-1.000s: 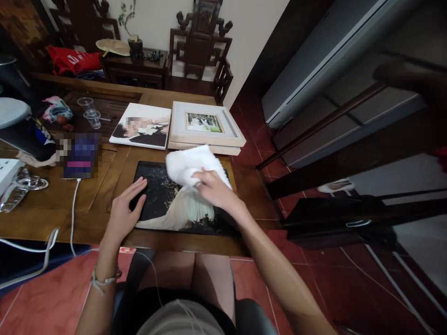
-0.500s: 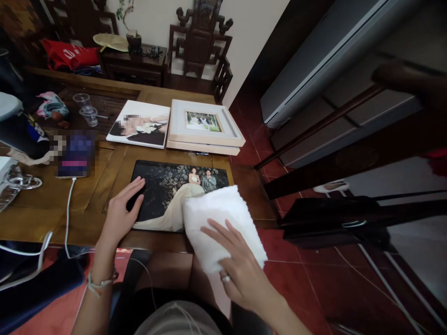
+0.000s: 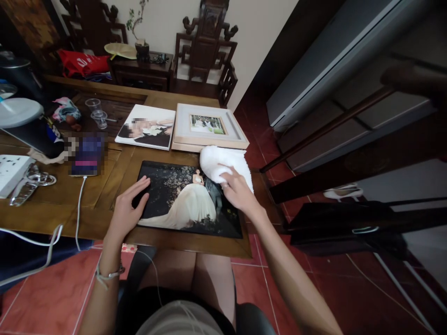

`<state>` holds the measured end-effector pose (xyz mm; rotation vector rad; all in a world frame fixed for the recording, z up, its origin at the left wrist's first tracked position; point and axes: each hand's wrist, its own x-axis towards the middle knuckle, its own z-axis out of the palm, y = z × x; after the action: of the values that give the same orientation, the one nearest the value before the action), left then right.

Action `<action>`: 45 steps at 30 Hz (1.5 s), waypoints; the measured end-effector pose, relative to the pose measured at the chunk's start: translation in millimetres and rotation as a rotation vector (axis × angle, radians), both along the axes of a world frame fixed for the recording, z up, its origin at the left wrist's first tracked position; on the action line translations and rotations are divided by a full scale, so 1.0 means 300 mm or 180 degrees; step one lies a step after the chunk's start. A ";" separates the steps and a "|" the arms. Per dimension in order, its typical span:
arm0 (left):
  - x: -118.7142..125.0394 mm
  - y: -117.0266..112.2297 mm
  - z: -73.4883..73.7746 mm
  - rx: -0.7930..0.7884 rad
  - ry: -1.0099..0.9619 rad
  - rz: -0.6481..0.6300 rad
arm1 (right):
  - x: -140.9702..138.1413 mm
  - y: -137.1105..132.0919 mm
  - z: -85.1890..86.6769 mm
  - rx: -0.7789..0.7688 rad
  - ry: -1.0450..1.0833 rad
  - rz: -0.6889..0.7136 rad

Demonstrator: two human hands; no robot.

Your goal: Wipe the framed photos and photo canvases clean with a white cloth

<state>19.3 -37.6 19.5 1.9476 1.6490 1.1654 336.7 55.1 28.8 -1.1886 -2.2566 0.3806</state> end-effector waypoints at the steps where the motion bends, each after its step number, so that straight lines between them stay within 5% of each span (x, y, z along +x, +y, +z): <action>1: 0.001 0.000 0.001 -0.0010 -0.0001 0.0002 | -0.006 -0.028 -0.008 0.0048 -0.0078 -0.0011; 5: 0.003 0.001 0.005 -0.0060 -0.0006 -0.0015 | -0.016 -0.256 -0.005 0.0188 -0.0255 0.0248; 8: 0.003 0.002 0.003 -0.0097 0.0021 0.0000 | -0.002 -0.446 0.053 0.0070 -0.0247 0.0533; 11: 0.002 0.004 0.003 -0.0098 0.0065 -0.0006 | 0.029 -0.545 0.123 -0.0299 -0.0268 0.0857; 14: 0.002 0.004 0.007 -0.0093 0.0083 -0.0021 | 0.061 -0.509 0.148 -0.0495 -0.0108 0.0904; 21: -0.002 0.002 0.005 -0.0093 0.0012 -0.0062 | 0.049 -0.123 0.073 -0.0305 0.0060 0.0213; 24: -0.004 0.001 0.001 -0.0092 0.0012 -0.0047 | 0.015 -0.035 0.042 -0.0172 -0.0020 0.0079; 27: -0.003 0.001 0.004 -0.0107 0.0023 -0.0025 | -0.009 -0.081 0.008 0.0001 -0.0112 0.0138; 30: 0.002 0.000 0.009 -0.0118 0.0035 0.0006 | -0.014 -0.237 -0.002 0.0113 -0.0217 0.0282; 34: 0.005 0.001 0.010 -0.0125 0.0035 0.0014 | 0.003 -0.479 0.066 0.0006 -0.0147 0.0548; 37: 0.003 0.004 0.007 -0.0114 0.0051 -0.0011 | 0.023 -0.563 0.131 -0.0362 -0.0101 0.0708; 40: 0.001 0.005 0.005 -0.0094 0.0053 -0.0036 | 0.042 -0.510 0.144 -0.0592 -0.0028 0.0554; 45: -0.002 0.003 0.006 -0.0128 0.0104 -0.0054 | 0.035 -0.219 0.076 -0.0379 0.0077 0.0214</action>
<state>18.8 -36.9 21.3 1.9620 1.6560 1.0915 347.2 -10.6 51.8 -1.1625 -2.2844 0.5596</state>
